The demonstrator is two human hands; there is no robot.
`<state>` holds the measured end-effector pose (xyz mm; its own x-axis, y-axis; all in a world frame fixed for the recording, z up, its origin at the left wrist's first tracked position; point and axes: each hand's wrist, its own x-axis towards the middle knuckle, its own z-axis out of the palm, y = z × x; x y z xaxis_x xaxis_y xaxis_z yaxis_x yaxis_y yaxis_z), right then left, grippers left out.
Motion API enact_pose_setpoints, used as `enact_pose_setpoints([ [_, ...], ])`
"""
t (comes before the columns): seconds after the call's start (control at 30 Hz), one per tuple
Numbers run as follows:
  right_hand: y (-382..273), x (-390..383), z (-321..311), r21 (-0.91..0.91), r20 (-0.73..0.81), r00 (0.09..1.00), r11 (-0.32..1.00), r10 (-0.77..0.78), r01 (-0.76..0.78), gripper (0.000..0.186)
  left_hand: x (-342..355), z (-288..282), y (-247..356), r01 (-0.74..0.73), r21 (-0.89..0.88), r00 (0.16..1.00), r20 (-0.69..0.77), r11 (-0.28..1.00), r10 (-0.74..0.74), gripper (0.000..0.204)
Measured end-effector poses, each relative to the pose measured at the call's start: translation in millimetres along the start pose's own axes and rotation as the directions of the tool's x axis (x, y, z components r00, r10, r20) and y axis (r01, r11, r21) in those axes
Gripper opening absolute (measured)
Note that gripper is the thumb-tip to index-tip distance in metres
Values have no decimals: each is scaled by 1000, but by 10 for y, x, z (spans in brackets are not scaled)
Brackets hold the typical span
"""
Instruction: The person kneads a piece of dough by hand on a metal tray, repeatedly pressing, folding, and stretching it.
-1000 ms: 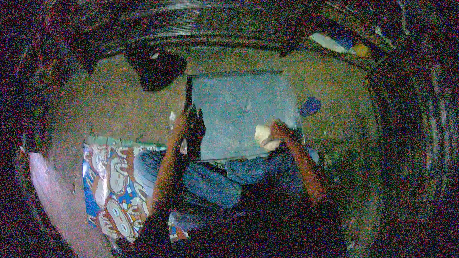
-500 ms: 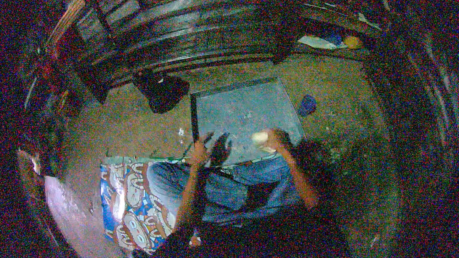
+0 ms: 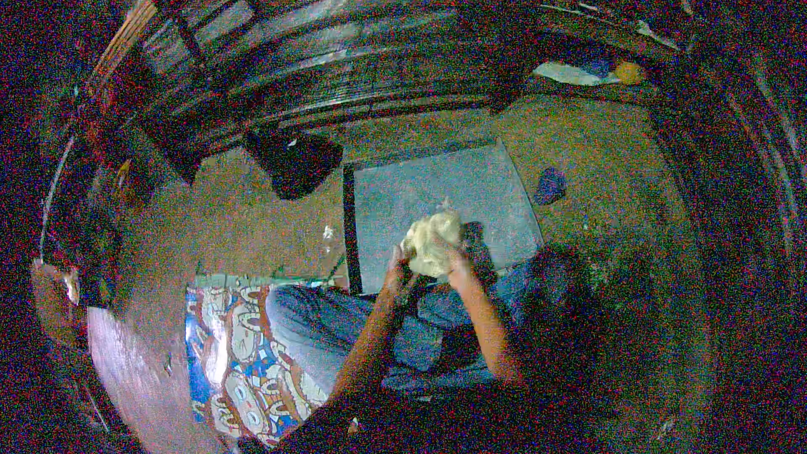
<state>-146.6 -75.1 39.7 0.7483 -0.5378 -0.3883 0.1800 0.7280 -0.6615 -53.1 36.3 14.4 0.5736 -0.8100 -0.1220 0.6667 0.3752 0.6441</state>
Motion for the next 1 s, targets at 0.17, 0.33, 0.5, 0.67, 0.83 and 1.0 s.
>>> enact_pose_setpoints([
  [0.17,213,-93,228,-886,-80,927,451,-367,102,62,-204,234,324,89,195,965,-261,977,-36,49],
  [0.33,416,158,-141,-965,-72,799,244,-597,95,65,-124,433,326,-37,507,960,-223,861,172,51],
  [0.5,220,-260,234,-729,35,943,637,-331,250,56,-216,211,334,1,279,959,-271,960,78,55],
  [0.67,110,-323,315,-305,-59,949,911,-310,278,53,-97,185,199,-91,481,917,-300,872,261,50],
  [0.83,96,-104,-127,-263,-100,890,874,-446,408,60,-74,21,96,-198,843,896,-52,501,441,27],
  [1.0,76,-102,-201,-197,-102,919,914,-380,356,59,-97,-7,35,-75,806,916,-177,588,361,20],
])
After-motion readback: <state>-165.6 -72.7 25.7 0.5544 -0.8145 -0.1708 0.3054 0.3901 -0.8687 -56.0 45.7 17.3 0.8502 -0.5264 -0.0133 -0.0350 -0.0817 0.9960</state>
